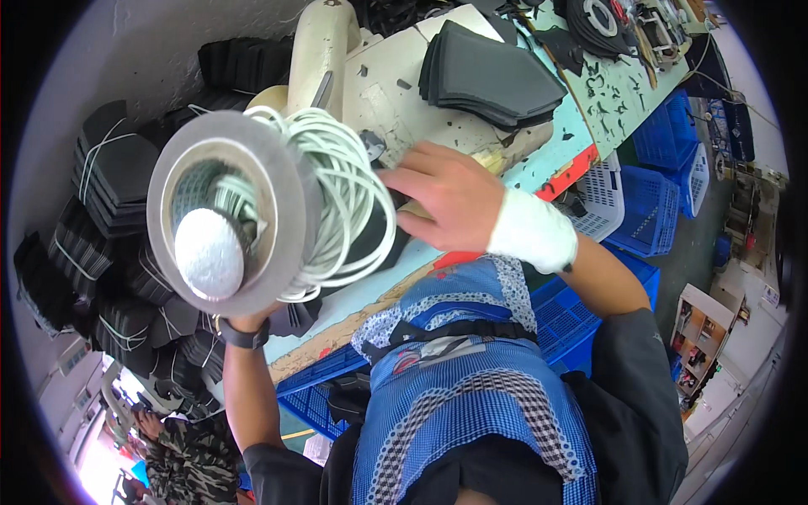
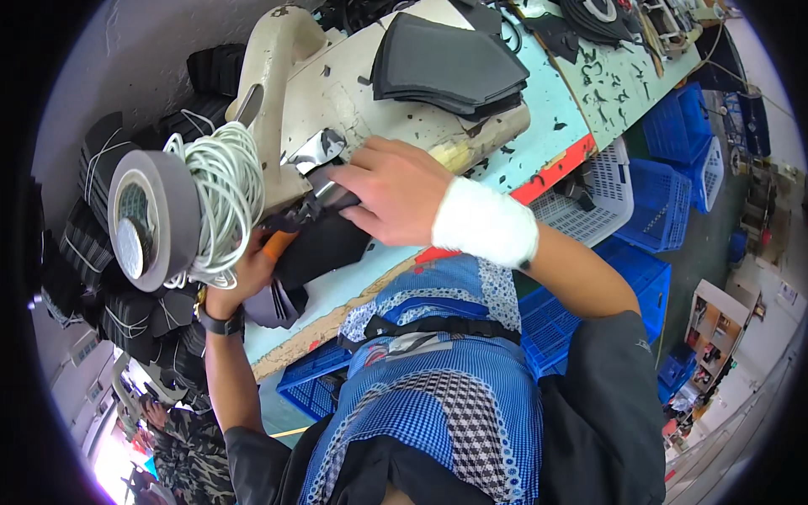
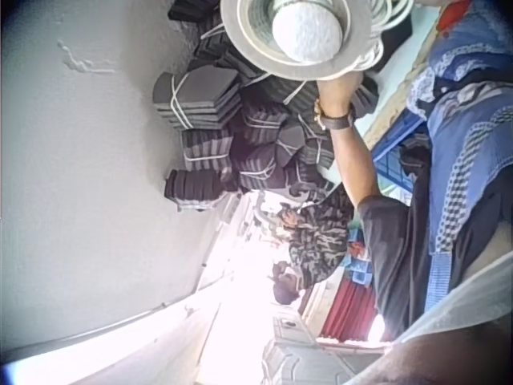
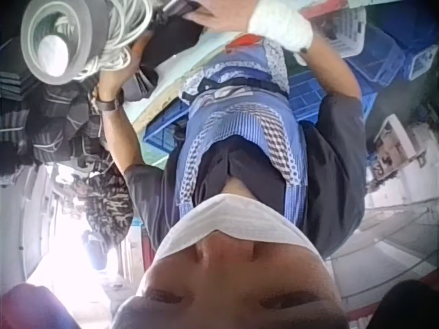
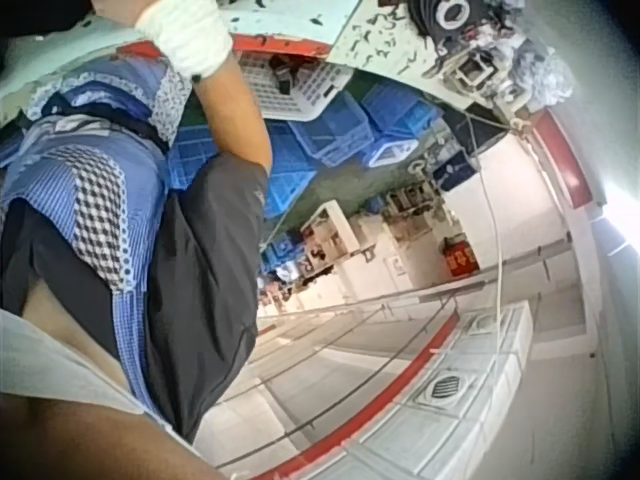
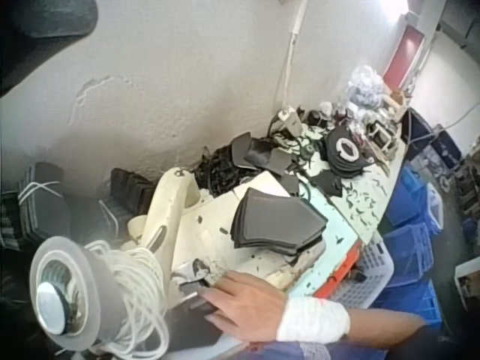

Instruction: The person separates stacks of leather pieces by hand, feeds the pieces individually through a machine, and places the finished pieces onto a stack on the machine table.

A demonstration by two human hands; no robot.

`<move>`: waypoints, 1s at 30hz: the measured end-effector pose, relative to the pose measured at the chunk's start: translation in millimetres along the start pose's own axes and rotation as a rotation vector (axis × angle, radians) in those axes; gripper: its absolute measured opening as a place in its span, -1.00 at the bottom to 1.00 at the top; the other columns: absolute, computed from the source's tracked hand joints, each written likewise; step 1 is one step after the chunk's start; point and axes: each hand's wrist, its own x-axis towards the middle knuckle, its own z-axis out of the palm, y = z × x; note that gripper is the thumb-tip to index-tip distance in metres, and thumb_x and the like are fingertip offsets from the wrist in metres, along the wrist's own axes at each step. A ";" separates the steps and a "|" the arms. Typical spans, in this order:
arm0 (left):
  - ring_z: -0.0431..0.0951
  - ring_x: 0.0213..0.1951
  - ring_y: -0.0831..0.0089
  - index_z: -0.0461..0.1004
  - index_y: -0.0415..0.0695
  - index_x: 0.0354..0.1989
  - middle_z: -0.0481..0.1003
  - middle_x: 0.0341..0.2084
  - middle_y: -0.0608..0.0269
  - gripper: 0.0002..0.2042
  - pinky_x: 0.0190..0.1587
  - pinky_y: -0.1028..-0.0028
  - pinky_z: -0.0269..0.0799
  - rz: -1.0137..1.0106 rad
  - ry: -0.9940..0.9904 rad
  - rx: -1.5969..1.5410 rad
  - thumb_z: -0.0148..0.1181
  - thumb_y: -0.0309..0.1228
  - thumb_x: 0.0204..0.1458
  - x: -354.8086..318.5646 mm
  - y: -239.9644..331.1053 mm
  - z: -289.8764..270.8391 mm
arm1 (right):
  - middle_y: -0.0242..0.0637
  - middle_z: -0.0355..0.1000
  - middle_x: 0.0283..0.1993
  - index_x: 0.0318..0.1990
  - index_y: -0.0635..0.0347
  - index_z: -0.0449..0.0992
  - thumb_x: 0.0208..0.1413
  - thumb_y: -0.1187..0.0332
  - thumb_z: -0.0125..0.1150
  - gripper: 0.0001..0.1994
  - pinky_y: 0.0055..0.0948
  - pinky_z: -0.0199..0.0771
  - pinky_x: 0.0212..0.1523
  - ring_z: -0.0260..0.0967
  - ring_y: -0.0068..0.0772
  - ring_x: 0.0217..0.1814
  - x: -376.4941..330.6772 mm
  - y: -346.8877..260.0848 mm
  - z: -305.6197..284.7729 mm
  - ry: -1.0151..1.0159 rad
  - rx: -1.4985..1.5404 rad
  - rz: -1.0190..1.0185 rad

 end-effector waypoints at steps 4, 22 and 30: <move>0.41 -0.73 0.60 0.46 -0.26 -0.57 0.43 -0.76 0.31 -0.67 -0.67 0.58 0.24 -0.374 -0.377 -0.348 0.15 -0.30 0.18 3.4 20.7 -3.0 | -0.16 0.47 -0.34 -0.26 0.19 0.55 -0.08 0.35 0.32 -0.79 -0.19 0.50 -0.21 0.44 -0.06 -0.25 21.4 1.5 -16.6 -0.325 -0.036 0.119; 0.58 -0.37 0.51 0.50 -0.28 -0.16 0.54 -0.39 0.18 -0.79 -0.45 0.51 0.53 -0.672 -0.343 -1.325 0.11 -0.36 0.22 42.4 182.3 39.7 | 0.22 0.32 0.11 0.31 0.09 0.24 -0.11 -0.10 0.40 -0.15 -0.33 0.32 0.22 0.32 0.05 0.21 66.4 85.0 -106.7 -0.310 -0.306 0.095; 0.36 0.12 0.26 0.24 -0.33 0.19 0.37 0.10 0.00 -0.43 0.18 0.15 0.29 -0.717 0.206 -1.758 -0.13 -0.01 0.29 181.4 198.1 61.9 | 0.26 0.21 0.28 0.27 0.54 0.14 -0.05 -0.33 0.18 0.04 -0.28 0.15 0.34 0.17 0.08 0.36 27.3 151.2 -106.8 -0.155 0.134 0.561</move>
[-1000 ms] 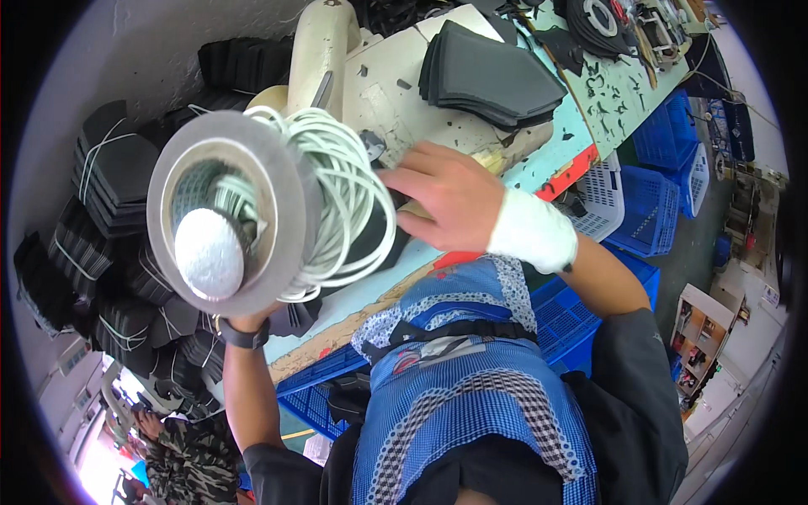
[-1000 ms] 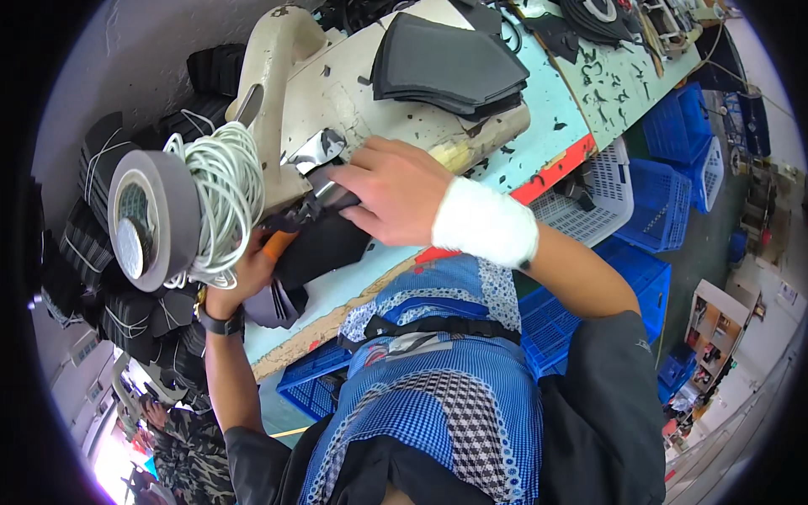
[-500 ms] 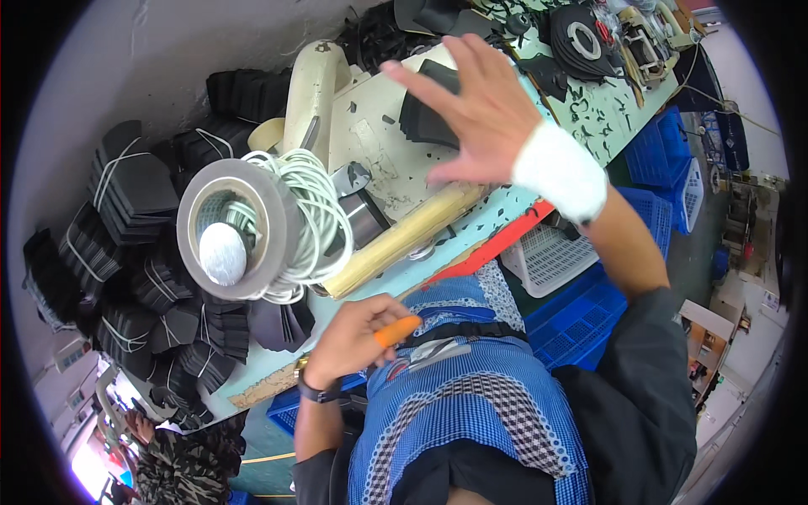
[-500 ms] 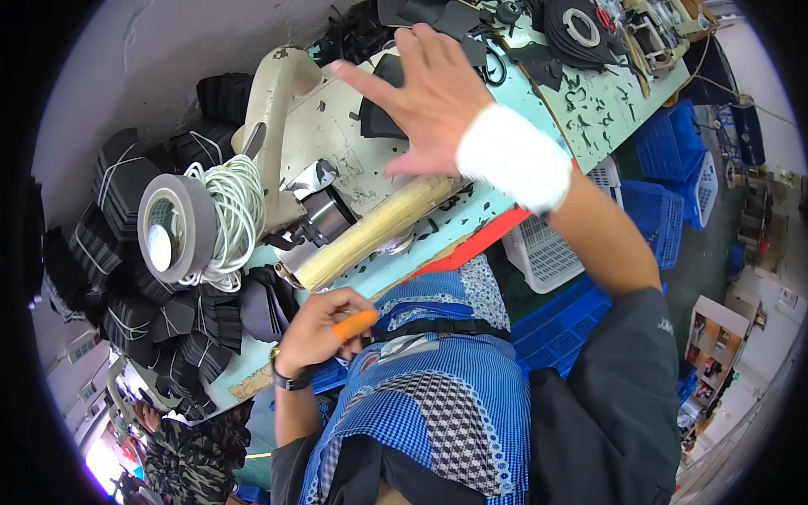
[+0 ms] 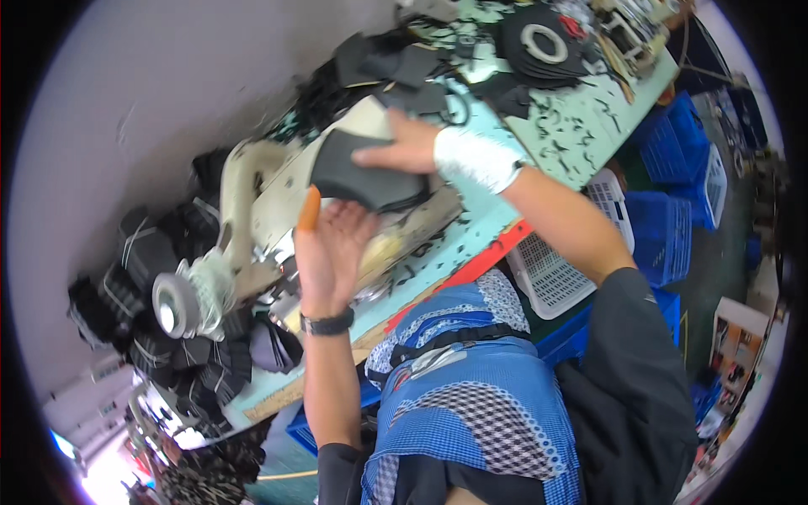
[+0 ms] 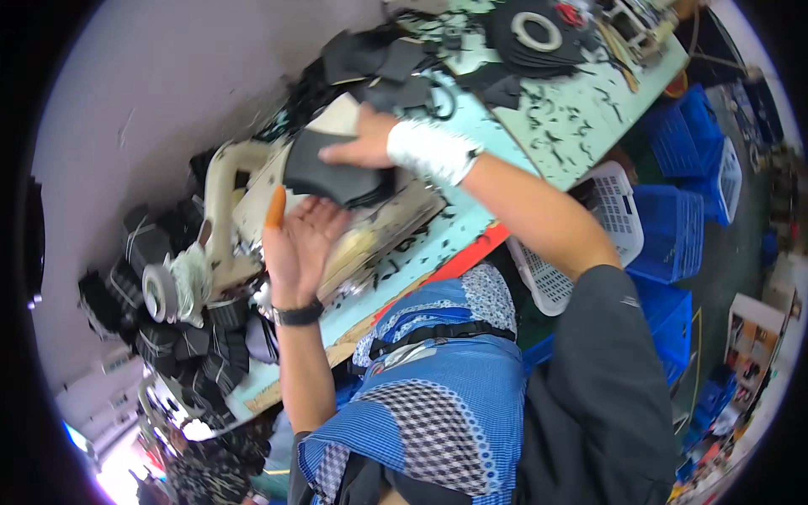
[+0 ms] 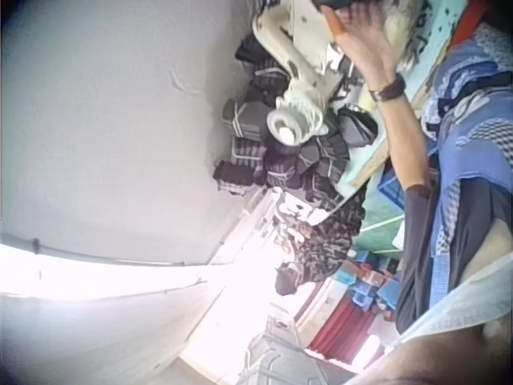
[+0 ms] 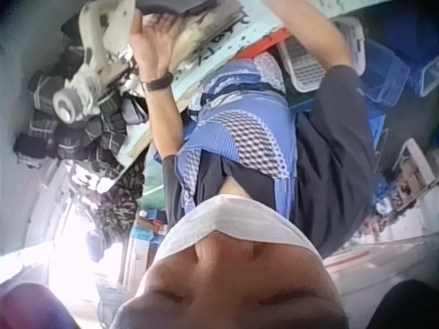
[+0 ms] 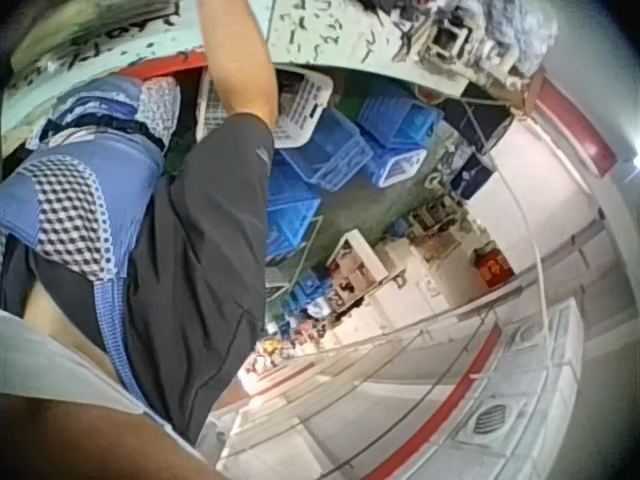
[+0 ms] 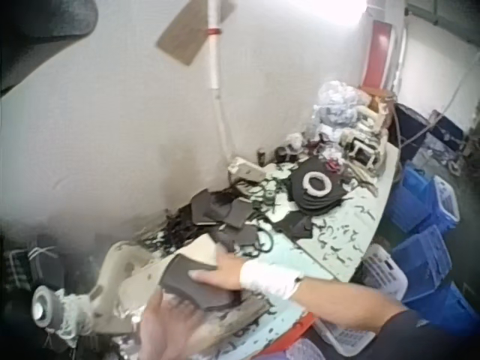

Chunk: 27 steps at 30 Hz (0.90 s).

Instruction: The person separates stacks of leather pieces by hand, feeds the pieces individually through a machine, and places the finished pieces onto a stack on the machine table.

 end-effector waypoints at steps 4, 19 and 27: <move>0.35 0.15 0.30 0.25 -0.33 0.22 0.40 0.09 0.08 -0.51 0.24 0.26 0.23 -0.012 -0.232 0.188 -0.16 -0.15 0.31 55.5 -3.3 61.0 | 0.20 0.39 0.09 0.16 0.59 0.27 -0.01 0.02 0.32 -0.22 -0.34 0.34 0.20 0.39 -0.06 0.16 -14.0 54.9 -35.9 0.042 0.472 0.009; 0.50 -0.26 0.54 0.46 -0.32 0.02 0.57 -0.28 0.21 -0.66 -0.14 0.52 0.41 -0.300 -0.292 1.170 0.20 -0.34 0.15 -25.1 -140.4 31.1 | 0.24 0.49 -0.09 0.06 0.49 0.41 -0.07 0.13 0.26 -0.38 -0.17 0.48 0.07 0.49 0.08 0.01 -156.3 340.7 -103.7 0.989 0.142 0.911; 0.52 -0.11 0.41 0.34 -0.30 0.16 0.43 0.04 -0.03 -0.50 -0.05 0.46 0.43 0.169 -0.219 1.719 0.22 -0.25 0.13 17.8 -178.4 -10.9 | 0.15 0.42 0.07 0.17 0.46 0.30 -0.05 0.12 0.34 -0.29 -0.27 0.33 0.21 0.39 -0.02 0.17 -87.1 236.9 -9.3 0.389 0.672 0.357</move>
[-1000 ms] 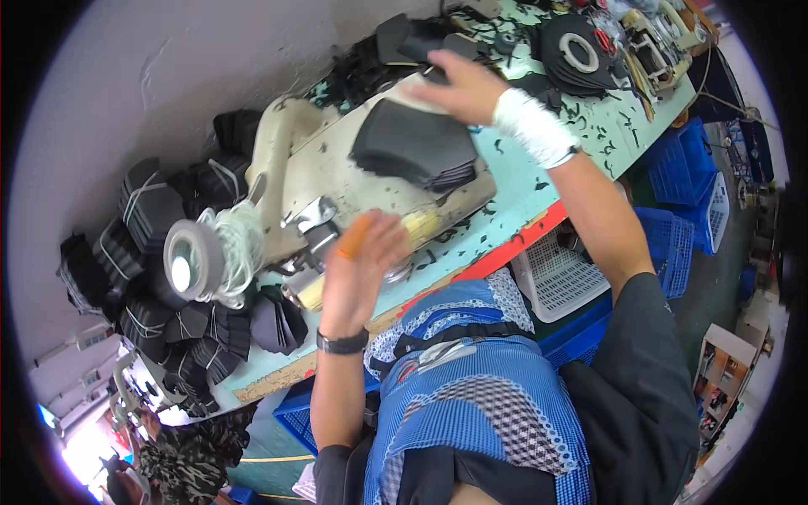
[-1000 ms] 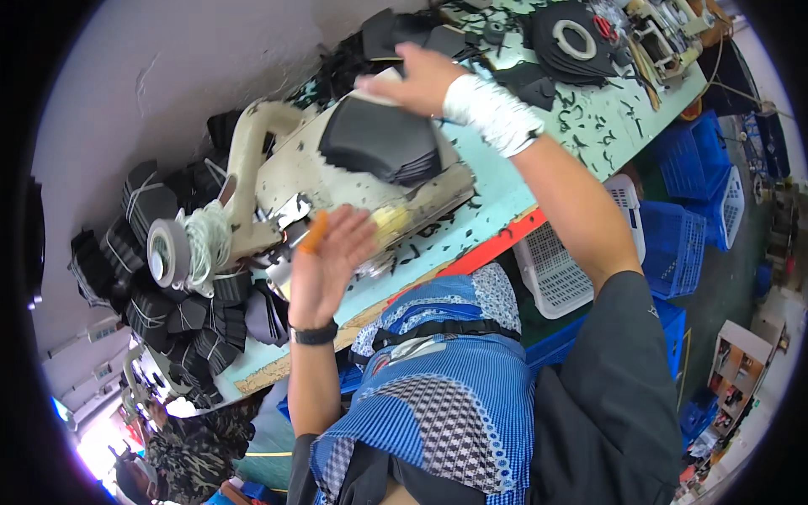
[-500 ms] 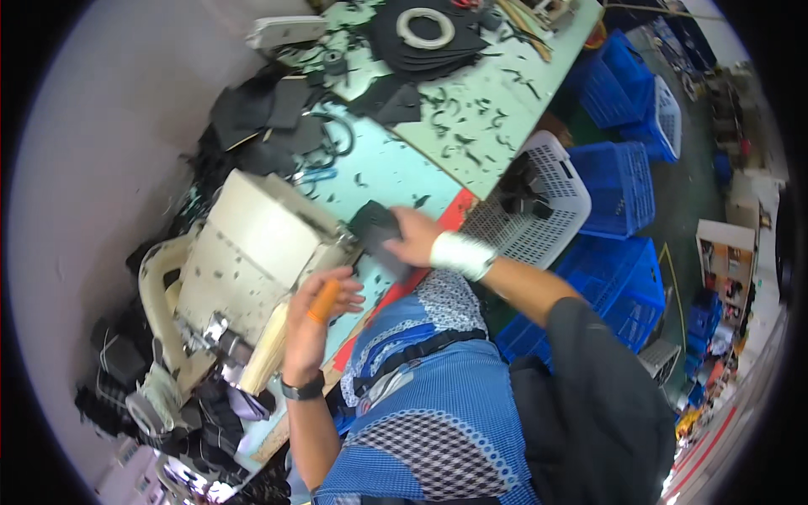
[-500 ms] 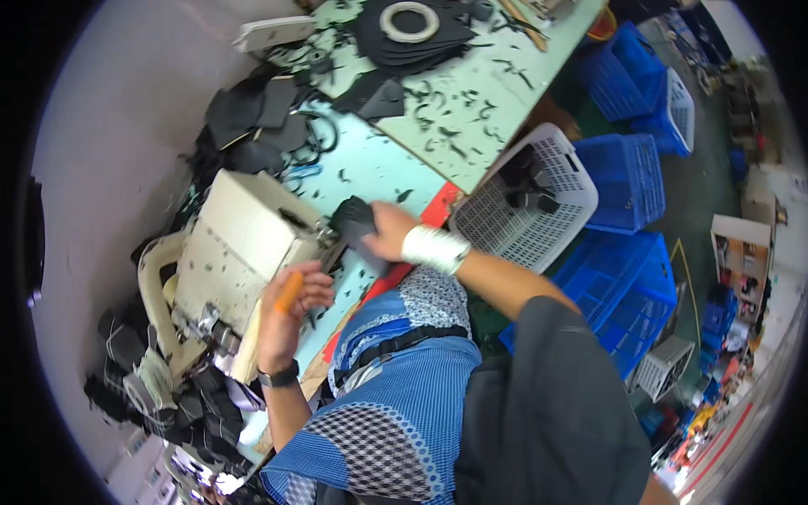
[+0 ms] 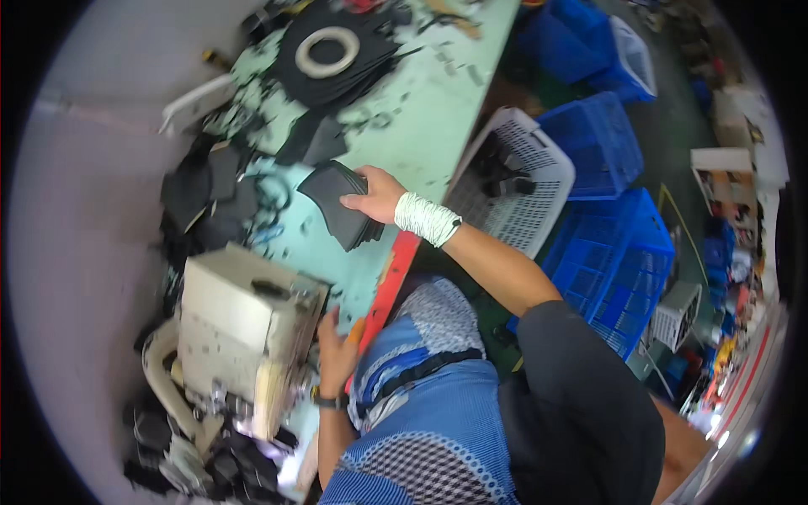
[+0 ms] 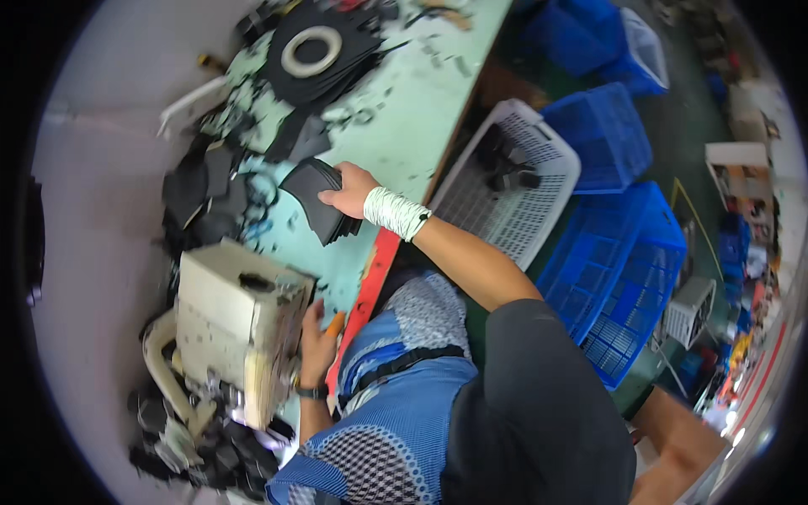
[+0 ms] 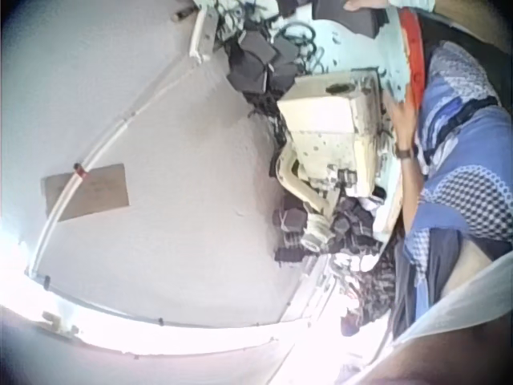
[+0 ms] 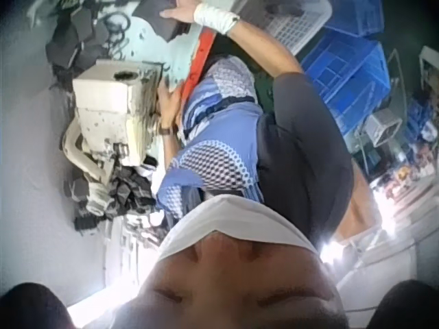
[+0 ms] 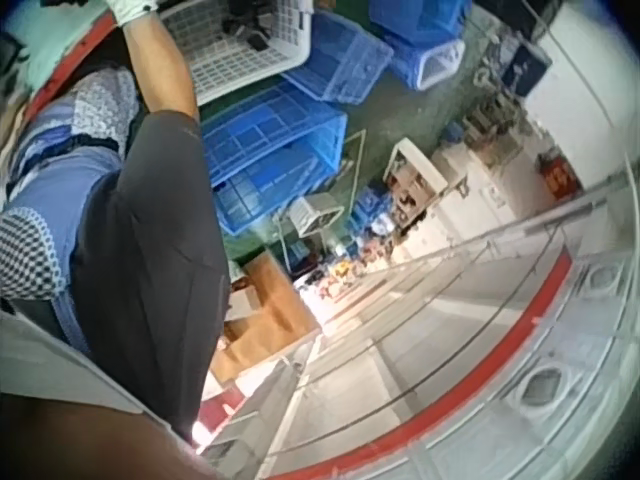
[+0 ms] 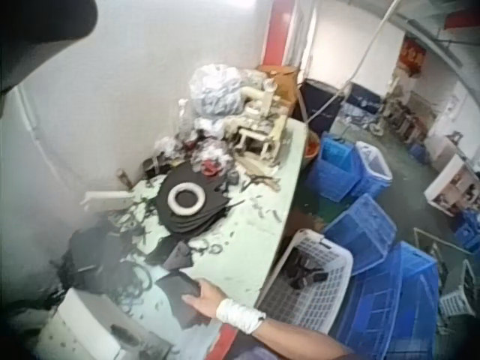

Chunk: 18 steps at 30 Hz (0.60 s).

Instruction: The person separates stacks of leather pieces by hand, feeds the pieces individually through a machine, and places the finished pieces onto a stack on the machine table.

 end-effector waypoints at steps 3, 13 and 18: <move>0.52 -0.11 0.41 0.28 -0.29 0.22 0.35 0.14 0.00 -0.46 -0.04 0.48 0.43 -0.173 -0.234 -0.366 0.19 -0.22 0.15 16.4 4.1 3.0 | 0.18 0.44 -0.04 -0.08 0.41 0.49 -0.03 0.03 0.28 -0.45 -0.10 0.36 0.08 0.40 0.12 0.01 9.6 5.8 55.0 0.110 -0.285 -0.069; 0.57 -0.10 0.36 0.39 -0.28 0.09 0.54 -0.14 0.06 -0.66 -0.07 0.42 0.54 -0.715 0.075 -0.993 0.02 -0.29 0.28 -167.7 -74.3 -84.7 | -0.13 0.49 -0.18 -0.17 0.33 0.52 0.12 0.35 0.29 -0.77 -0.34 0.41 -0.06 0.43 -0.24 -0.14 -76.6 -20.9 90.3 0.396 -0.165 -0.577; 0.54 -0.10 0.35 0.42 -0.26 0.07 0.52 -0.13 0.12 -0.64 -0.17 0.38 0.58 -1.083 0.531 -0.700 0.04 -0.25 0.24 -309.2 -177.2 -104.7 | -0.21 0.52 -0.28 -0.22 0.32 0.51 0.07 0.42 0.26 -0.82 -0.44 0.47 -0.17 0.50 -0.40 -0.26 -205.4 -69.6 181.5 -0.688 0.086 -0.392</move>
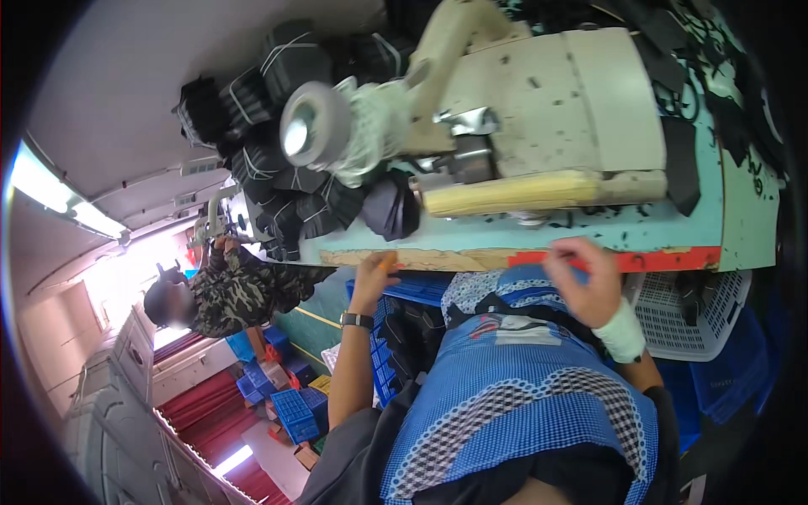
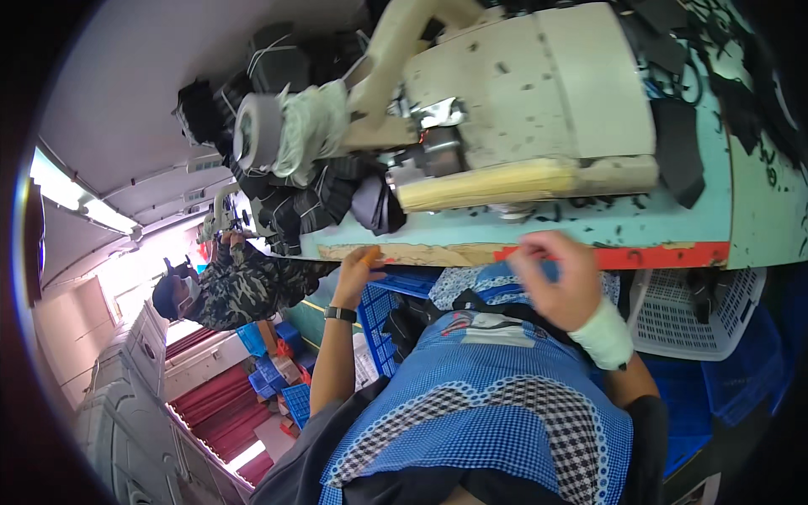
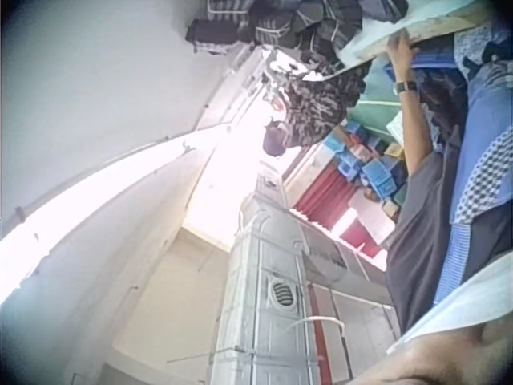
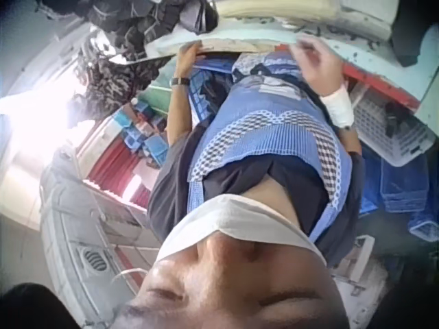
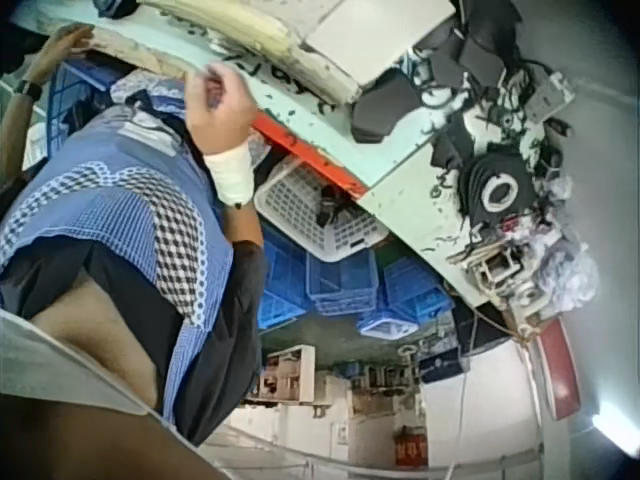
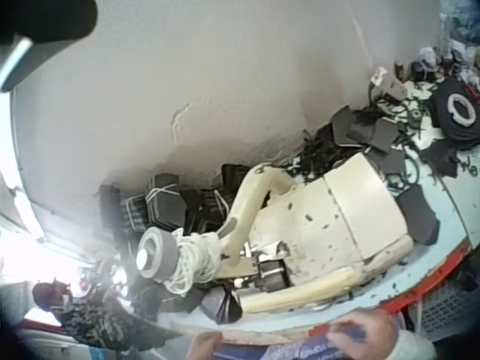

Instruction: The person separates stacks of leather pieces by hand, feeds the pieces individually through a machine, and places the finished pieces onto a stack on the machine table.

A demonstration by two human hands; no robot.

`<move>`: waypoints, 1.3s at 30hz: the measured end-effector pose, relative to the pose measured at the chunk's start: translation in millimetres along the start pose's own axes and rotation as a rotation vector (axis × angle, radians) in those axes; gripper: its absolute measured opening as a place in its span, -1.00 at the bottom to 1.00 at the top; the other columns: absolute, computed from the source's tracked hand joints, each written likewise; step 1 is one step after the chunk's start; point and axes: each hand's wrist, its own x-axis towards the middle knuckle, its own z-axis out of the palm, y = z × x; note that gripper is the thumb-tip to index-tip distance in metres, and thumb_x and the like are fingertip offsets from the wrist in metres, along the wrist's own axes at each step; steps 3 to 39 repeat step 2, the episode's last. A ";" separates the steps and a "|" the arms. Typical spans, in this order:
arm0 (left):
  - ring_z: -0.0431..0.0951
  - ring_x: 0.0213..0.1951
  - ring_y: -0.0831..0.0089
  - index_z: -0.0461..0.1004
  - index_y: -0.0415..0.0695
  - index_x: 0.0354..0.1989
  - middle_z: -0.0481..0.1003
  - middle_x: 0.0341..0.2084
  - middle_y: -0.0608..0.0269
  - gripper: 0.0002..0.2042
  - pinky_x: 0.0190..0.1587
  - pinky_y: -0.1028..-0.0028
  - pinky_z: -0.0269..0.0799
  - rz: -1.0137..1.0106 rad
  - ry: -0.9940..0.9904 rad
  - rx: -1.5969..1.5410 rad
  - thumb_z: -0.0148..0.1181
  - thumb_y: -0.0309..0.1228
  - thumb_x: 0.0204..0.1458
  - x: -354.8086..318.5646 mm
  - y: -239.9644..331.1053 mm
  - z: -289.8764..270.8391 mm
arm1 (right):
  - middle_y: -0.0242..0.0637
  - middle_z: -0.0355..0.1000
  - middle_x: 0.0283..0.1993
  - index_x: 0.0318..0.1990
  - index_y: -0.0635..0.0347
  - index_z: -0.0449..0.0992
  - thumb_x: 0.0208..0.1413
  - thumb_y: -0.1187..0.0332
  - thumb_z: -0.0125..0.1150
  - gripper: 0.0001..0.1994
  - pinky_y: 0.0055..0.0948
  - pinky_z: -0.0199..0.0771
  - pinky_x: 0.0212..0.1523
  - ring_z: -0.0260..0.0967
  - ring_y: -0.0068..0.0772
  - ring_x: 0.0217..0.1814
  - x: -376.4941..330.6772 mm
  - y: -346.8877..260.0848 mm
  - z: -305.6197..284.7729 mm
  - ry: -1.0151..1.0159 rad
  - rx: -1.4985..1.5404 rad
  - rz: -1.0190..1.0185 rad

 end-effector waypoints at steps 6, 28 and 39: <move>0.53 -0.09 0.32 0.41 -0.22 0.13 0.49 -0.04 0.07 -0.47 -0.18 0.39 0.55 0.071 0.232 0.004 0.22 -0.08 0.12 46.9 -36.1 -47.0 | -0.16 0.49 -0.08 0.11 0.30 0.38 0.10 0.40 0.26 -0.58 -0.40 0.48 0.03 0.46 -0.41 -0.01 23.4 15.0 74.7 -0.397 0.185 0.170; 0.53 -0.09 0.32 0.41 -0.22 0.13 0.49 -0.04 0.07 -0.47 -0.18 0.39 0.55 0.071 0.232 0.004 0.22 -0.08 0.12 46.9 -36.1 -47.0 | -0.16 0.49 -0.08 0.11 0.30 0.38 0.10 0.40 0.26 -0.58 -0.40 0.48 0.03 0.46 -0.41 -0.01 23.4 15.0 74.7 -0.397 0.185 0.170; 0.53 -0.09 0.32 0.41 -0.22 0.13 0.49 -0.04 0.07 -0.47 -0.18 0.39 0.55 0.071 0.232 0.004 0.22 -0.08 0.12 46.9 -36.1 -47.0 | -0.16 0.49 -0.08 0.11 0.30 0.38 0.10 0.40 0.26 -0.58 -0.40 0.48 0.03 0.46 -0.41 -0.01 23.4 15.0 74.7 -0.397 0.185 0.170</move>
